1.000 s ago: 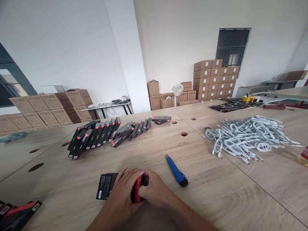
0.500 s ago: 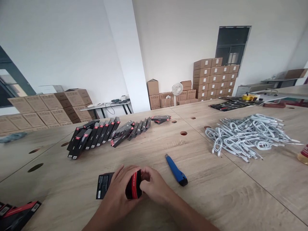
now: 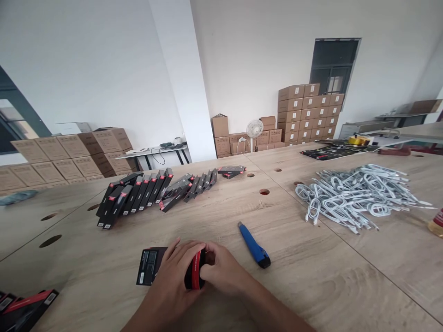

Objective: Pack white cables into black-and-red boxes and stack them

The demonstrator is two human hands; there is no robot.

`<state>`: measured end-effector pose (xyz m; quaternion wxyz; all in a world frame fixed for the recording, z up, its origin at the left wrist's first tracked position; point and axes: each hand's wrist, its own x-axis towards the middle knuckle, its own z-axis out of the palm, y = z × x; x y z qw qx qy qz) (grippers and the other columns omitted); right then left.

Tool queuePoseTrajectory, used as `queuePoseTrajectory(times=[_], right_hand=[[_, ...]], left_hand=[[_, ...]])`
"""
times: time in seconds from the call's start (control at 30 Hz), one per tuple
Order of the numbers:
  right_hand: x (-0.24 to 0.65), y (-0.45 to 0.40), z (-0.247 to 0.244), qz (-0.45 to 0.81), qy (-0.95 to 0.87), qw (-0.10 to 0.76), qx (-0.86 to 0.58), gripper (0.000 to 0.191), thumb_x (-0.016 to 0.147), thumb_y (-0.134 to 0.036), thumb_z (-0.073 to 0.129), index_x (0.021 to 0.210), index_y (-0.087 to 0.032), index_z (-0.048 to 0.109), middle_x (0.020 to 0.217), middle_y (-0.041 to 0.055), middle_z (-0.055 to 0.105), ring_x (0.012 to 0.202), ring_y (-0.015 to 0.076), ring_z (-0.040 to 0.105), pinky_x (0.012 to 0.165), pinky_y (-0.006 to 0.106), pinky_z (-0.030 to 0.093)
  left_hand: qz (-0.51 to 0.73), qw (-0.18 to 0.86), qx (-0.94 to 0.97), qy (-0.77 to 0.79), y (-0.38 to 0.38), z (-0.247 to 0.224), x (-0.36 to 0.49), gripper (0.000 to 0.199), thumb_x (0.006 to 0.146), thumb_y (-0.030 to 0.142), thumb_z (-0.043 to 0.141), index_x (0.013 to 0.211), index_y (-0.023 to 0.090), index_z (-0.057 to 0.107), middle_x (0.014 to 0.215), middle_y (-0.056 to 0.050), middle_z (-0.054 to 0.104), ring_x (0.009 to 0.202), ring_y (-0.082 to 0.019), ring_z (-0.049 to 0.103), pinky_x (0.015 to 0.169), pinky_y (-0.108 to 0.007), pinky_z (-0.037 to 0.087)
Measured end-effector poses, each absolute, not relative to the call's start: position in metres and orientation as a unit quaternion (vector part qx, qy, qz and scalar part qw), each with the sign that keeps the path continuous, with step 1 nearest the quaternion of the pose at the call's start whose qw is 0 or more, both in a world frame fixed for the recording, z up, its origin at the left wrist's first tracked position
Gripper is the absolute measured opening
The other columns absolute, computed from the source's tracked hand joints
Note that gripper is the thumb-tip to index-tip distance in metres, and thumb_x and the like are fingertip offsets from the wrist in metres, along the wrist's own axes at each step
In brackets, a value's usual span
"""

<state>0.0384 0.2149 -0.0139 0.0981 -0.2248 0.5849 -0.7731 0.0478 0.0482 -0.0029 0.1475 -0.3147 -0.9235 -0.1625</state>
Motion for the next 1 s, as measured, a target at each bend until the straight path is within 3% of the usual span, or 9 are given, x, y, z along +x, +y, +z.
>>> queuePoseTrajectory(times=[0.17, 0.37, 0.77, 1.0], right_hand=[[0.039, 0.214, -0.015, -0.758, 0.595, 0.101, -0.247, 0.042, 0.062, -0.008, 0.052, 0.098, -0.019, 0.071, 0.097, -0.0002, 0.073, 0.099, 0.0222, 0.067, 0.088, 0.031, 0.051], [0.039, 0.212, -0.016, -0.742, 0.634, 0.031, -0.217, 0.041, 0.058, -0.006, 0.050, 0.090, -0.019, 0.070, 0.089, -0.0009, 0.072, 0.089, 0.0208, 0.066, 0.080, 0.029, 0.052], [0.036, 0.207, -0.023, -0.734, 0.665, -0.013, -0.141, 0.033, 0.055, -0.012, 0.047, 0.082, -0.018, 0.066, 0.082, 0.0005, 0.068, 0.081, 0.0202, 0.061, 0.073, 0.030, 0.047], [0.026, 0.216, -0.026, -0.768, 0.624, 0.069, -0.128, 0.028, 0.053, -0.023, 0.045, 0.074, -0.018, 0.062, 0.066, -0.0019, 0.057, 0.065, 0.0152, 0.054, 0.060, 0.026, 0.045]], left_hand=[[-0.170, 0.138, -0.315, -0.923, 0.051, -0.002, 0.050, 0.061, 0.073, 0.017, 0.066, 0.130, 0.030, 0.048, 0.133, -0.004, 0.064, 0.126, -0.024, 0.057, 0.122, -0.052, 0.020], [-0.170, 0.137, -0.312, -0.925, 0.058, 0.000, 0.054, 0.061, 0.071, 0.014, 0.062, 0.129, 0.028, 0.050, 0.134, -0.007, 0.063, 0.126, -0.026, 0.057, 0.120, -0.055, 0.019], [-0.176, 0.184, -0.320, -0.913, 0.059, -0.003, 0.049, 0.063, 0.066, 0.012, 0.062, 0.128, 0.026, 0.053, 0.132, -0.006, 0.066, 0.124, -0.029, 0.061, 0.116, -0.054, 0.031], [-0.190, 0.220, -0.320, -0.901, 0.054, -0.005, 0.047, 0.063, 0.069, 0.016, 0.067, 0.129, 0.025, 0.050, 0.128, -0.008, 0.068, 0.120, -0.030, 0.062, 0.110, -0.051, 0.038]])
